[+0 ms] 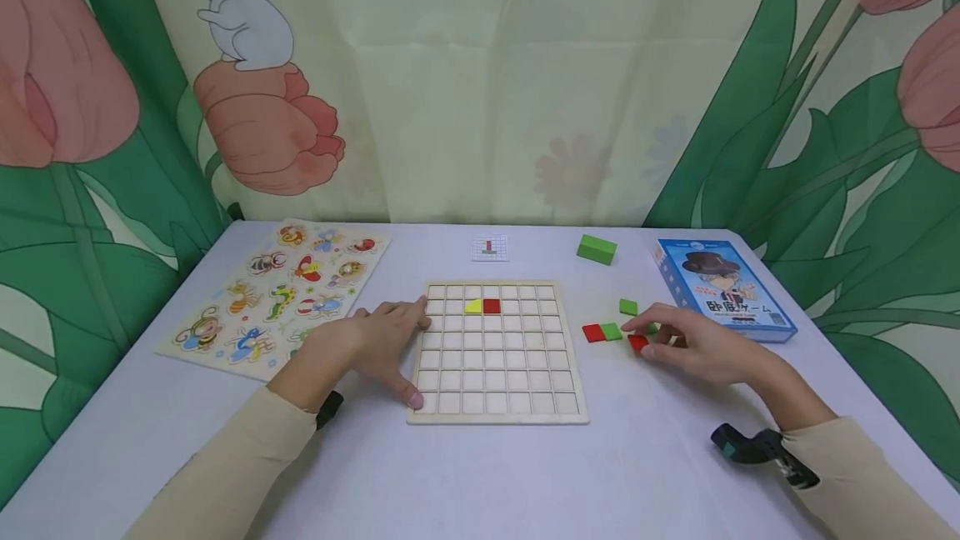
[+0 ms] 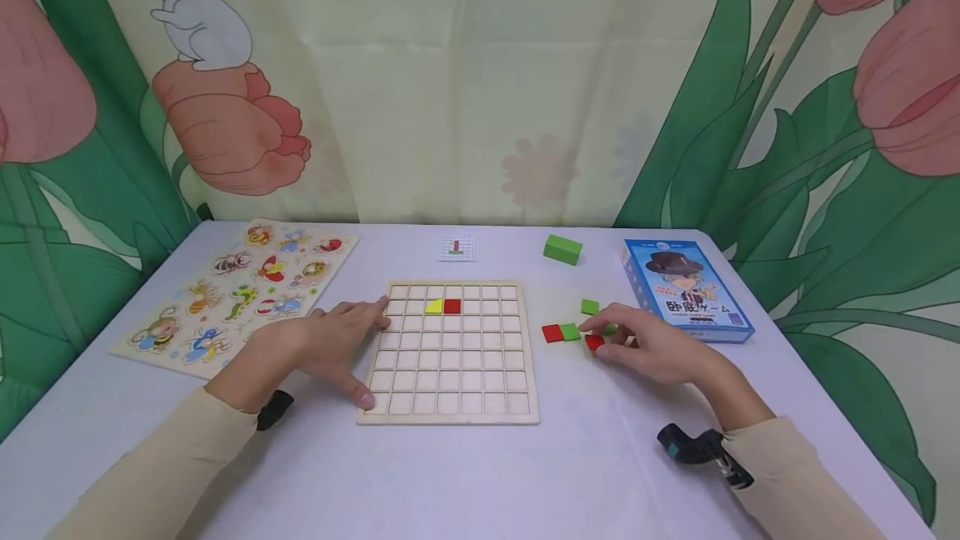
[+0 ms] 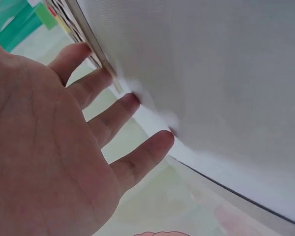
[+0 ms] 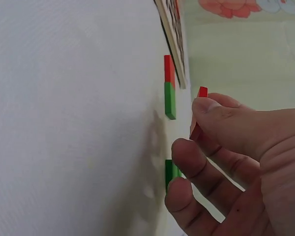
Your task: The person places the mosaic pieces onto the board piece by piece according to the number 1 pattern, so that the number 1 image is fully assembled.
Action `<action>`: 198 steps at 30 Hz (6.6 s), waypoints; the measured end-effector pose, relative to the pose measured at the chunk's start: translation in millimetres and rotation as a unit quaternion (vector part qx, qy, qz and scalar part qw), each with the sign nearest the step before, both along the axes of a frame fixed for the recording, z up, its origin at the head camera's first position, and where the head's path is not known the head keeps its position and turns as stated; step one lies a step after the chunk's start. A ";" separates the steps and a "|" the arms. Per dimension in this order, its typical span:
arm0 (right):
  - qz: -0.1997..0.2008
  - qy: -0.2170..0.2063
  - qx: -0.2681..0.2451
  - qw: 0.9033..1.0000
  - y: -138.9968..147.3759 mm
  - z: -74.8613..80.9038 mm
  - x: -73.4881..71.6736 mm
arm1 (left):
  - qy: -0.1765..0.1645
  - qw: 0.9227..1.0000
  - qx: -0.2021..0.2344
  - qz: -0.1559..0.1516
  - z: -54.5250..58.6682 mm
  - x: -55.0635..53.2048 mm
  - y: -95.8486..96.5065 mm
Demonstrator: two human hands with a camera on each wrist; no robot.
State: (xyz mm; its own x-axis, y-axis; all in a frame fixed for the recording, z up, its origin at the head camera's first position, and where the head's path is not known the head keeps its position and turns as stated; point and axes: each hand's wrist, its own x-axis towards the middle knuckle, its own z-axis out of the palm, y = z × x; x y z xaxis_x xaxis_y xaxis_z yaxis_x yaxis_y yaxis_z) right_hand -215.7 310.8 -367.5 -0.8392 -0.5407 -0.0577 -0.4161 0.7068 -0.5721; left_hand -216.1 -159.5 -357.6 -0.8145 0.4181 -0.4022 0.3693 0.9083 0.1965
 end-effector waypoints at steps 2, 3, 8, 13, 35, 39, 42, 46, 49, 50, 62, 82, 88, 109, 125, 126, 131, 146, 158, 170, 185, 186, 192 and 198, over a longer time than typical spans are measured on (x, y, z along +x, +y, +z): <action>0.000 -0.003 -0.017 1.000 0.7 1.9 0.3 | 0.000 1.000 -0.003 0.001 0.0 0.6 -1.0; -0.002 -0.002 -0.024 1.000 1.1 3.0 0.7 | -0.002 1.000 -0.004 0.001 0.0 0.6 -1.3; -0.008 0.014 -0.042 0.999 0.0 6.8 0.5 | -0.008 1.000 0.001 0.001 -0.6 0.5 -0.7; 0.012 0.044 -0.054 0.998 -9.2 5.7 -4.7 | -0.009 1.000 -0.006 0.008 -3.3 0.8 -0.9; 0.046 0.098 -0.142 0.984 -46.5 2.1 -19.1 | 0.007 1.000 -0.010 0.000 0.3 -0.1 4.0; 0.049 0.088 -0.156 0.983 -58.1 7.0 -22.8 | 0.005 1.000 -0.003 0.004 0.9 0.1 1.7; 0.053 0.078 -0.167 0.981 -65.9 10.2 -25.2 | 0.002 1.000 0.001 0.008 0.5 1.4 0.4; 0.061 0.059 -0.194 0.977 -73.7 10.5 -27.6 | 0.003 1.000 -0.001 0.008 0.1 1.5 0.4; 0.065 0.044 -0.217 0.973 -78.6 11.3 -29.2 | 0.004 1.000 -0.002 0.006 -0.4 1.5 -0.2; 0.064 0.038 -0.225 0.972 -79.9 11.4 -29.6 | 0.005 1.000 -0.002 0.006 -0.4 1.6 -0.4; 0.045 0.001 -0.271 0.962 -90.9 5.9 -36.5 | 0.004 1.000 0.006 0.006 -0.9 0.4 -1.8; 0.056 -0.020 -0.230 0.971 -136.4 14.6 -51.0 | 0.006 0.999 0.048 0.001 -4.8 -7.5 -10.3; 0.054 -0.034 -0.211 0.975 -144.1 11.0 -59.8 | 0.004 0.999 0.038 -0.014 -3.6 -10.3 -11.2; 0.086 -0.090 -0.195 0.973 -176.7 -12.5 -68.0 | 0.008 1.000 0.014 -0.013 -1.4 -11.1 -9.4; 0.070 -0.034 -0.112 0.991 -187.0 -21.9 -67.9 | 0.011 1.000 0.014 -0.008 -2.6 -12.3 -11.1; 0.072 -0.034 -0.111 0.991 -186.6 -21.5 -67.9 | 0.011 1.000 0.014 -0.009 -2.6 -12.2 -11.1; 0.070 -0.044 -0.105 0.991 -182.9 -20.5 -67.5 | 0.013 1.000 0.024 -0.014 -2.2 -11.6 -10.2; 0.081 -0.077 -0.101 0.989 -170.8 -13.5 -63.9 | 0.015 0.999 0.025 -0.016 1.0 -11.7 -10.7; 0.106 -0.066 -0.111 0.986 -155.7 -8.1 -56.4 | 0.009 1.000 0.019 -0.011 0.2 -9.9 -9.9; 0.114 -0.060 -0.145 0.981 -134.3 1.7 -45.6 | 0.005 1.000 0.017 -0.012 1.6 -10.3 -12.3; 0.105 -0.053 -0.152 0.981 -86.6 7.7 -44.4 | -0.005 1.000 0.009 -0.011 0.2 -11.1 -7.7; 0.108 -0.054 -0.152 0.981 -84.4 6.9 -43.2 | -0.006 1.000 0.011 -0.010 -1.4 -11.4 -7.8; 0.116 -0.036 -0.134 0.984 -74.5 9.4 -43.4 | -0.004 1.000 0.016 -0.007 1.8 -11.7 -6.8; 0.109 -0.024 -0.133 0.985 -65.2 8.3 -43.3 | -0.007 1.000 0.013 -0.002 2.5 -10.9 -6.1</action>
State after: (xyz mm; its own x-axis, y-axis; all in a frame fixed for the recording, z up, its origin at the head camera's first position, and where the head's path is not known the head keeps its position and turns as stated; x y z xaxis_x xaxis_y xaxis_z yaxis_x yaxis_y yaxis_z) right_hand -259.0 245.6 -359.2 -0.7008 -0.7097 0.0730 -0.5092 0.4259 -0.7479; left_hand -227.0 -165.6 -355.1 -0.8069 0.4320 -0.4030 0.3705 0.9013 0.2243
